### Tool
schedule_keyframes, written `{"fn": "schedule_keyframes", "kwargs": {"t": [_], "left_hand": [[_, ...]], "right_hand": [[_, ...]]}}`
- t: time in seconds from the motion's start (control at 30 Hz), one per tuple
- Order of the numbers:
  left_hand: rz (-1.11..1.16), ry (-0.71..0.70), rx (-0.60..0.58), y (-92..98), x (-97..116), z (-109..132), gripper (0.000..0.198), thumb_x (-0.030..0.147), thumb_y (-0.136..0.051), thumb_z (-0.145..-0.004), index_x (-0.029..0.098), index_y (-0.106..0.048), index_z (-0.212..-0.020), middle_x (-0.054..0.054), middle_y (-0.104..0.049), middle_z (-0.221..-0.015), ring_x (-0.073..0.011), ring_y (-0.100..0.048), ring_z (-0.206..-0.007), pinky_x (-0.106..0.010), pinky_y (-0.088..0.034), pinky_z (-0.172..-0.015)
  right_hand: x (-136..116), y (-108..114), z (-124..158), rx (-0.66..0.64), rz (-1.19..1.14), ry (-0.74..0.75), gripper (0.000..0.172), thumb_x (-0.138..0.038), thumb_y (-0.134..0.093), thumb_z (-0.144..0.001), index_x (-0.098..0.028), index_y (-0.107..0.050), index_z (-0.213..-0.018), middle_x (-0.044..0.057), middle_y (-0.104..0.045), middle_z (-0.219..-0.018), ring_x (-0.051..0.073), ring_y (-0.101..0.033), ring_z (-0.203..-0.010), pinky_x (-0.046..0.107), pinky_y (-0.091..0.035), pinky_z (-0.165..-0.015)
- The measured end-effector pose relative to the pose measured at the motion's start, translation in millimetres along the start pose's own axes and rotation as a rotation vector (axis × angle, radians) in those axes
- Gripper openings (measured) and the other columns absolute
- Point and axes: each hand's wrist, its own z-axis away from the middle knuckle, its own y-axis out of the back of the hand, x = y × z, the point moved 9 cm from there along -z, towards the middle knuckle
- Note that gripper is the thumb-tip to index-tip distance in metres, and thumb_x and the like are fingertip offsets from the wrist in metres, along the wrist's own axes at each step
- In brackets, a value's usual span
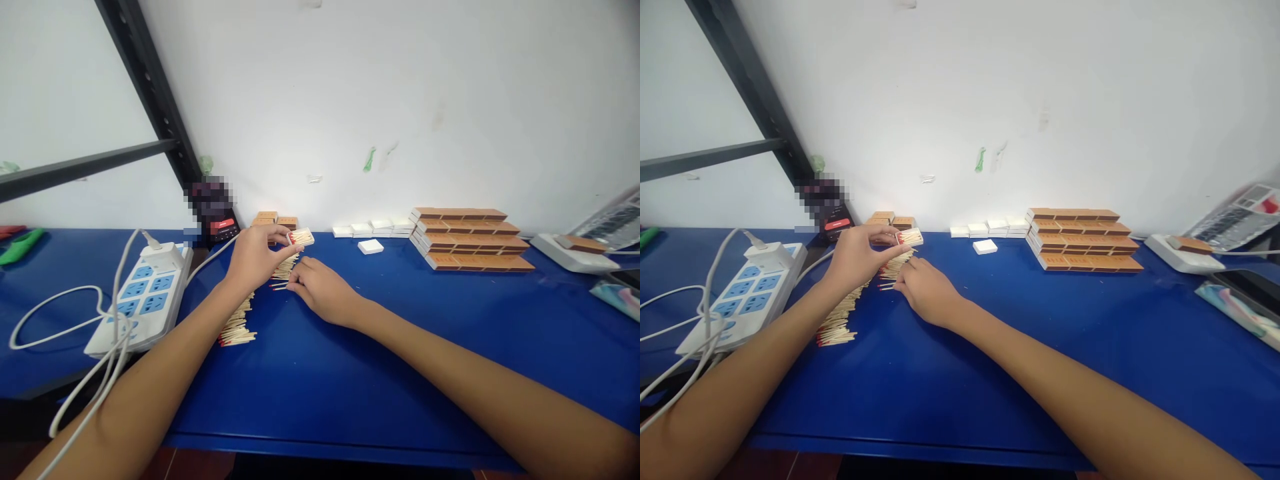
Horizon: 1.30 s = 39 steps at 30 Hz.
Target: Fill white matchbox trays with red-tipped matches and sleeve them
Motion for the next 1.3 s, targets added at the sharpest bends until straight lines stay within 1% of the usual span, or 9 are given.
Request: {"fn": "schedule_keyframes", "kwargs": {"t": [0.2,0.53,0.63,0.73,0.8,0.87,1.13,1.23,1.3], "left_hand": [[0.011,0.004,0.005,1.6,0.8,0.3,0.031,0.047,-0.087,-0.081,0.022,-0.077,-0.098,-0.003,-0.084,-0.095,-0.0269,-0.080,-0.093,-0.037,-0.062,-0.086],[-0.082,-0.027,-0.021,-0.6,-1.3,-0.6,0.028,0.045,-0.086,-0.083,0.023,-0.077,-0.097,-0.002,-0.083,-0.091,-0.0272,-0.079,-0.092,-0.038,-0.059,-0.085],[-0.225,-0.080,-0.051,-4.2,3.9,-1.2,0.024,0.041,-0.086,-0.084,0.023,-0.078,-0.098,-0.003,-0.083,-0.089,-0.0302,-0.077,-0.095,-0.042,-0.056,-0.088],[-0.300,-0.107,-0.095,-10.2,6.4,-0.5,0.026,0.041,-0.088,-0.082,0.023,-0.079,-0.099,-0.004,-0.083,-0.088,-0.0323,-0.075,-0.097,-0.043,-0.054,-0.088],[-0.255,-0.097,-0.121,-13.6,6.2,0.9,0.029,0.044,-0.088,-0.081,0.024,-0.080,-0.100,-0.004,-0.083,-0.089,-0.0311,-0.076,-0.095,-0.041,-0.054,-0.087],[-0.170,-0.083,-0.150,-16.9,6.4,3.1,0.031,0.047,-0.088,-0.081,0.025,-0.080,-0.102,-0.003,-0.084,-0.091,-0.0290,-0.077,-0.094,-0.038,-0.055,-0.086],[0.042,-0.055,-0.221,-23.5,13.7,8.6,0.035,0.047,-0.091,-0.077,0.023,-0.080,-0.100,-0.002,-0.084,-0.092,-0.0255,-0.080,-0.091,-0.034,-0.057,-0.085],[0.114,-0.013,-0.247,-25.5,12.5,8.6,0.037,0.046,-0.092,-0.075,0.022,-0.080,-0.100,-0.003,-0.084,-0.091,-0.0254,-0.080,-0.092,-0.032,-0.058,-0.085],[0.156,0.022,-0.246,-25.3,10.3,7.8,0.039,0.047,-0.091,-0.076,0.021,-0.080,-0.102,-0.003,-0.084,-0.091,-0.0261,-0.080,-0.093,-0.032,-0.059,-0.084]], "right_hand": [[-3.9,0.2,-2.7,0.051,-0.018,0.028,0.002,-0.019,-0.060,-0.104,-0.018,-0.062,-0.103,0.007,-0.065,-0.106,0.021,-0.056,-0.098,0.034,-0.044,-0.086],[2.1,-2.0,-3.3,-0.040,0.045,-0.022,0.012,-0.024,-0.058,-0.107,-0.017,-0.064,-0.099,0.009,-0.066,-0.107,0.023,-0.059,-0.103,0.036,-0.045,-0.090],[10.4,14.6,2.0,-0.008,0.066,-0.044,0.011,-0.022,-0.057,-0.107,-0.016,-0.064,-0.101,0.009,-0.065,-0.108,0.022,-0.059,-0.101,0.035,-0.045,-0.089],[25.8,43.2,7.0,0.107,0.100,-0.095,0.010,-0.022,-0.057,-0.107,-0.017,-0.064,-0.102,0.008,-0.062,-0.106,0.021,-0.058,-0.096,0.034,-0.043,-0.086],[35.4,58.1,9.2,0.169,0.113,-0.120,0.009,-0.022,-0.057,-0.106,-0.017,-0.063,-0.102,0.008,-0.061,-0.104,0.021,-0.057,-0.094,0.033,-0.042,-0.084],[41.5,65.3,10.1,0.198,0.116,-0.129,0.008,-0.022,-0.057,-0.106,-0.017,-0.063,-0.103,0.008,-0.061,-0.104,0.021,-0.057,-0.093,0.033,-0.042,-0.083],[39.1,61.8,11.0,0.206,0.119,-0.073,0.004,-0.020,-0.060,-0.103,-0.018,-0.063,-0.100,0.006,-0.060,-0.101,0.020,-0.055,-0.089,0.032,-0.040,-0.079],[38.0,66.6,11.2,0.260,0.047,-0.055,0.003,-0.019,-0.064,-0.101,-0.019,-0.063,-0.098,0.004,-0.058,-0.098,0.018,-0.055,-0.086,0.031,-0.040,-0.077],[35.8,74.3,12.2,0.340,-0.029,-0.050,0.006,-0.022,-0.063,-0.101,-0.020,-0.063,-0.096,0.003,-0.057,-0.094,0.017,-0.054,-0.082,0.030,-0.040,-0.075]]}}
